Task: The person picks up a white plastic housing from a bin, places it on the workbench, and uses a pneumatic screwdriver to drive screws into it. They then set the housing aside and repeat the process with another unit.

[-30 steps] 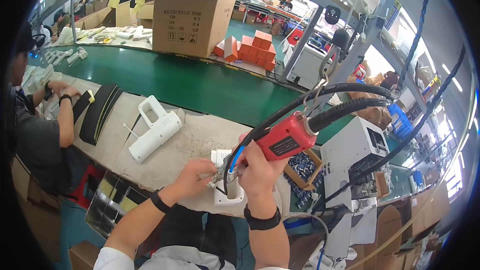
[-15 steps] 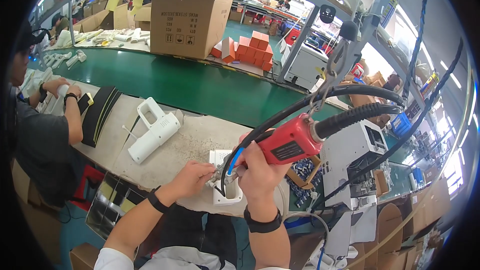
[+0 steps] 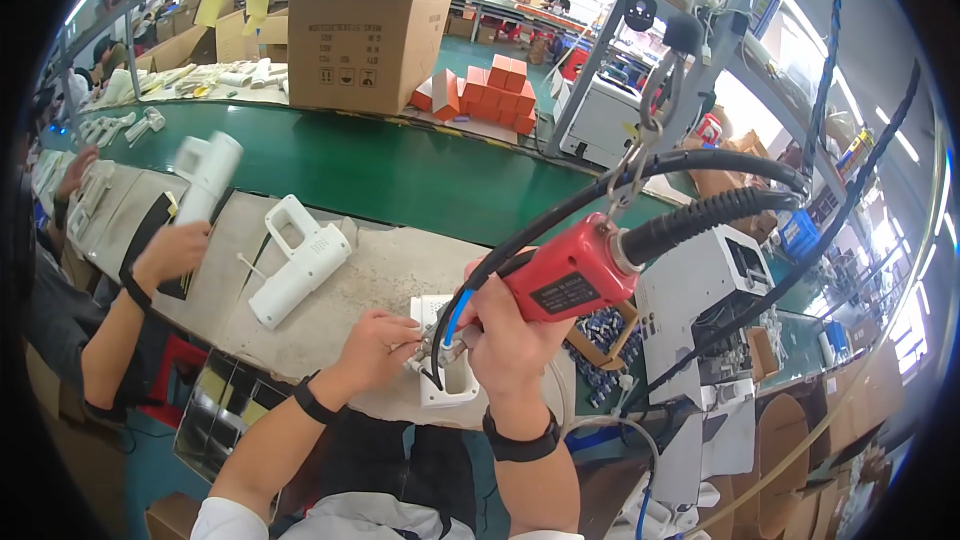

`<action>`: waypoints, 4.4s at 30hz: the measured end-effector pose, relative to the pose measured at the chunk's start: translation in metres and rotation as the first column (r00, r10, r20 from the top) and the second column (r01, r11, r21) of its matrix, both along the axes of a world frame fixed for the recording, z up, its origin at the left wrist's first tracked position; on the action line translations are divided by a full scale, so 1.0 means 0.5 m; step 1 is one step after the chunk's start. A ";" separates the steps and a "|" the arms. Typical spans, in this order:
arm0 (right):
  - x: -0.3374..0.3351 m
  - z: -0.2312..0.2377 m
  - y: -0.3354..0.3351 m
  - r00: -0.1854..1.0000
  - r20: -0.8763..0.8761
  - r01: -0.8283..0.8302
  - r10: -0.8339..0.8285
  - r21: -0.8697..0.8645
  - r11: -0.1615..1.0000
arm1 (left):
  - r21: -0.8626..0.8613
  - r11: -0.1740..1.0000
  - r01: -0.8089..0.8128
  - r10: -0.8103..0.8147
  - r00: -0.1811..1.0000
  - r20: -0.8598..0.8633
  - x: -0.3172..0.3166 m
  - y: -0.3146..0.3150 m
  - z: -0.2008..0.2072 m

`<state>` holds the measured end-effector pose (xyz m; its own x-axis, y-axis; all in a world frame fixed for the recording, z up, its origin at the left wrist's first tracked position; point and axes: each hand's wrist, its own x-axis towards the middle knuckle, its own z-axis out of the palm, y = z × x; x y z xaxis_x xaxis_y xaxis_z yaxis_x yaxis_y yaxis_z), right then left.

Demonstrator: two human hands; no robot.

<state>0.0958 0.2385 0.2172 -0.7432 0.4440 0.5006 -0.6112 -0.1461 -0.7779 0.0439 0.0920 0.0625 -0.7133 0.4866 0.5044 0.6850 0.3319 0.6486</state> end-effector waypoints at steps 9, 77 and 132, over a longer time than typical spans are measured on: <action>-0.033 -0.026 -0.015 0.997 0.062 0.052 -0.054 0.031 0.998 | -0.044 0.999 -0.023 0.028 0.992 0.122 -0.033 0.025 -0.041; -0.001 -0.028 -0.038 0.983 0.168 0.049 -0.074 0.148 0.988 | -0.305 0.893 -0.330 0.397 0.897 0.193 -0.069 0.079 -0.103; 1.357 -0.410 0.215 0.267 0.904 0.963 -0.335 -0.236 0.131 | 0.432 0.602 0.672 -0.793 0.436 0.427 0.146 -0.044 -0.060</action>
